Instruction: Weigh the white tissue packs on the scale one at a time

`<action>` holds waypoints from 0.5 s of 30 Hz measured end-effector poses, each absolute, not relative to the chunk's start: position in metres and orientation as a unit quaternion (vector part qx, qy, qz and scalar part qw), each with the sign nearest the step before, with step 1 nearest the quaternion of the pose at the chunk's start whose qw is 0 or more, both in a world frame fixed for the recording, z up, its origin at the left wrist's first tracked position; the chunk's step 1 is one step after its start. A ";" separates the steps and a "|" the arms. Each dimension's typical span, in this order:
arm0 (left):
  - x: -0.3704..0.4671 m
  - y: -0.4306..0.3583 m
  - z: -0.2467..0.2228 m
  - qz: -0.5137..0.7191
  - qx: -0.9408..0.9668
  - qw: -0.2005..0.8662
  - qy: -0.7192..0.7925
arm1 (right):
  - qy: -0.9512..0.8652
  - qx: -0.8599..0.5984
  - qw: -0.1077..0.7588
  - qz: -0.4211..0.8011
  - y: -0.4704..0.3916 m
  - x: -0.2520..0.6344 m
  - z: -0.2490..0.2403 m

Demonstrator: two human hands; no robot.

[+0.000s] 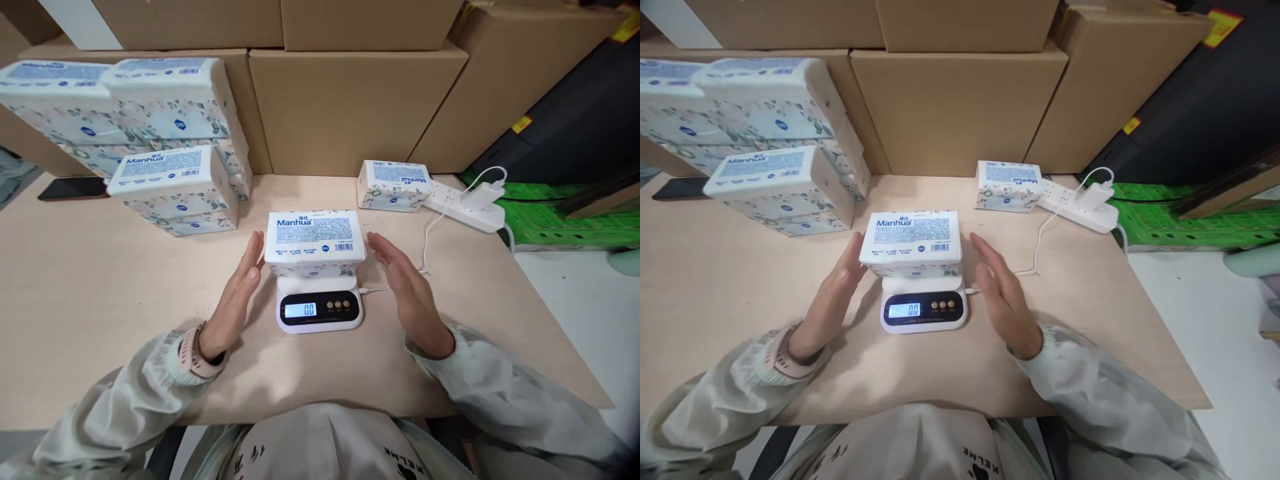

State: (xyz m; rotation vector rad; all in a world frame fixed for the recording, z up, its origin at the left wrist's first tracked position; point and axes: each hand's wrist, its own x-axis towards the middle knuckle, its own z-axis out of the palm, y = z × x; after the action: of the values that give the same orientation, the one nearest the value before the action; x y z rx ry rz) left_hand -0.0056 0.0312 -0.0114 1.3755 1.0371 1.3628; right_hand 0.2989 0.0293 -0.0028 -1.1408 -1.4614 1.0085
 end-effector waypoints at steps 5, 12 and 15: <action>-0.020 0.024 -0.030 0.589 0.500 0.438 0.460 | -0.540 -0.501 0.617 0.279 0.033 0.304 -0.018; -0.018 0.027 -0.019 0.654 0.442 0.404 0.463 | -0.508 -0.518 0.658 0.198 0.038 0.305 -0.020; -0.016 0.027 -0.018 0.654 0.434 0.403 0.470 | -0.506 -0.526 0.657 0.192 0.036 0.303 -0.018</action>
State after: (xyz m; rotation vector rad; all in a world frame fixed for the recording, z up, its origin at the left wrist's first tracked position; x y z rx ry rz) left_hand -0.0164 0.0266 -0.0179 1.0970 1.1862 1.6527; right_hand 0.3028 0.0359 -0.0181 -1.1907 -1.1464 0.4344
